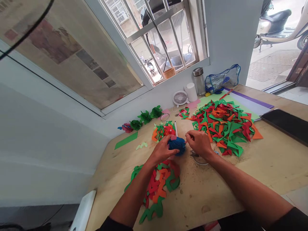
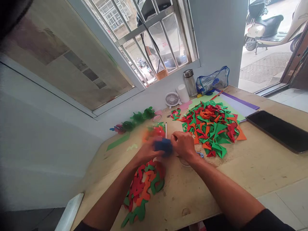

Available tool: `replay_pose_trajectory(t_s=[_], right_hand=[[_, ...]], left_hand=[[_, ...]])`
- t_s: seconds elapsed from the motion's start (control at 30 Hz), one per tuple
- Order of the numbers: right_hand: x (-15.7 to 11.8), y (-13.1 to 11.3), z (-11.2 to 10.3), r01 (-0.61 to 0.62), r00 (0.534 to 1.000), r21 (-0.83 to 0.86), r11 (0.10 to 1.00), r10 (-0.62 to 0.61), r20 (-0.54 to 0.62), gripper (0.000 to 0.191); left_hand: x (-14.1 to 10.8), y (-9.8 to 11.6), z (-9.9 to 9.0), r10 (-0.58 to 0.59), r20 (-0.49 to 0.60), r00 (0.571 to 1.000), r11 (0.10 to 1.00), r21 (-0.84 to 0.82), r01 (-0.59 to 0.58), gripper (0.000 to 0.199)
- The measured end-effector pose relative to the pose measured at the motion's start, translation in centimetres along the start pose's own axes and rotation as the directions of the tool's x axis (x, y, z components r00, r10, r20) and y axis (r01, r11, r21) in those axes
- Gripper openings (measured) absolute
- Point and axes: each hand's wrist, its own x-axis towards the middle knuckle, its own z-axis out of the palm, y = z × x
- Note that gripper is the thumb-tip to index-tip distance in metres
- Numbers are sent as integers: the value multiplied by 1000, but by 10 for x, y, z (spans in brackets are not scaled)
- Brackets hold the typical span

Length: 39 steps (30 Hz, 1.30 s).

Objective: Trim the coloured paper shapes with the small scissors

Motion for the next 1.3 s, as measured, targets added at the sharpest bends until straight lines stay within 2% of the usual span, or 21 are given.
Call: replay_pose_trajectory(t_s=[0.33,0.7,1.03,1.3], right_hand=[[1,1,-1,1,1000,-1,1000,-1,-5,29],[3,3,0,-10,1000,29,1000,10,10,27],[3,1,-2,6,1000,37,999,-7,6,27],[2,2,-2,-4,1000,51,999,3,10,25]], left_hand=[[5,5,-3,59,105,993,998,-35,-56,71],[6,9,-4,41,92,995,999,-9,-41,55],[8,13,-9,55,137,989,998,17,-58,52],[10,9,-8,52,101,994,998,28,-55,52]])
